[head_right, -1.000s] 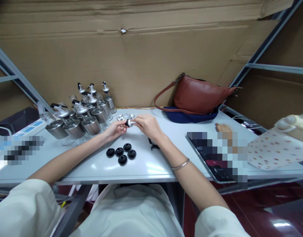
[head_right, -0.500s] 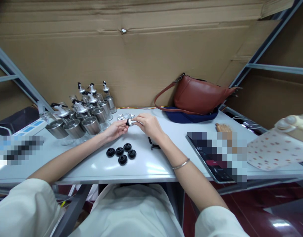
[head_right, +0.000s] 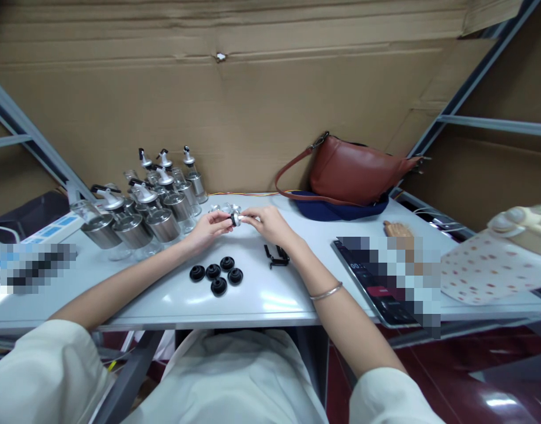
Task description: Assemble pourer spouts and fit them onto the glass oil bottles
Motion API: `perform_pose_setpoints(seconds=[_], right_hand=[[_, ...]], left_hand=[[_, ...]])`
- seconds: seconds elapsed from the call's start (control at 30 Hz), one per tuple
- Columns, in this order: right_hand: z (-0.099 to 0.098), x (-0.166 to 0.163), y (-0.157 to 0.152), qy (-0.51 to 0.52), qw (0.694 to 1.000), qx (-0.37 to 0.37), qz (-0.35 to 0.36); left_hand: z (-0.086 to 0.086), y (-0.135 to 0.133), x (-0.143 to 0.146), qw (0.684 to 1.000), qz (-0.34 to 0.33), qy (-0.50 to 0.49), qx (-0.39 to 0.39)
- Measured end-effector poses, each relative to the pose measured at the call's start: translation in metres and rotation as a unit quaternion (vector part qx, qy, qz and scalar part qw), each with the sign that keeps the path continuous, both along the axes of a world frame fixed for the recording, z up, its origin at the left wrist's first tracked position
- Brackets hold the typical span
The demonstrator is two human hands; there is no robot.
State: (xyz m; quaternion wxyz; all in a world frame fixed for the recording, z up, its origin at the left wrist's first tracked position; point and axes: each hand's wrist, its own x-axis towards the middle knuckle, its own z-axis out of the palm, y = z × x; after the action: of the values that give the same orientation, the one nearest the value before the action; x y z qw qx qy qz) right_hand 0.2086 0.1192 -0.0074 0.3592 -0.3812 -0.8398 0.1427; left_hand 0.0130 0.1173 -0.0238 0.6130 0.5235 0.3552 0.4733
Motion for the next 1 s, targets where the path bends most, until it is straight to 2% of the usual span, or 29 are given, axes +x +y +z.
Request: perform_pose_setpoints(seconds=[0.17,0.4,0.63,0.73,0.83,1.0], right_hand=[[0.002,-0.003,-0.004,0.071,0.987,-0.141,0.01],[0.002,-0.006,-0.003,0.162,0.941,-0.292,0.052],[0.006,-0.004,-0.006,0.239,0.864,-0.436,0.077],[0.007,-0.002,-0.006,0.25,0.825,-0.501,0.076],[0.008,0.0,-0.006,0.241,0.801,-0.542,0.081],[0.008,0.002,-0.005,0.231,0.791,-0.56,0.087]], left_hand=[[0.002,0.0,-0.001,0.995,0.007,0.047,0.088],[-0.004,0.0,-0.005,0.976,0.0,0.108,0.19],[0.007,-0.009,-0.007,0.938,0.016,0.21,0.276],[0.009,-0.011,-0.007,0.928,0.013,0.222,0.3],[0.007,-0.011,-0.008,0.918,-0.009,0.223,0.328],[0.005,-0.011,-0.01,0.895,-0.018,0.239,0.376]])
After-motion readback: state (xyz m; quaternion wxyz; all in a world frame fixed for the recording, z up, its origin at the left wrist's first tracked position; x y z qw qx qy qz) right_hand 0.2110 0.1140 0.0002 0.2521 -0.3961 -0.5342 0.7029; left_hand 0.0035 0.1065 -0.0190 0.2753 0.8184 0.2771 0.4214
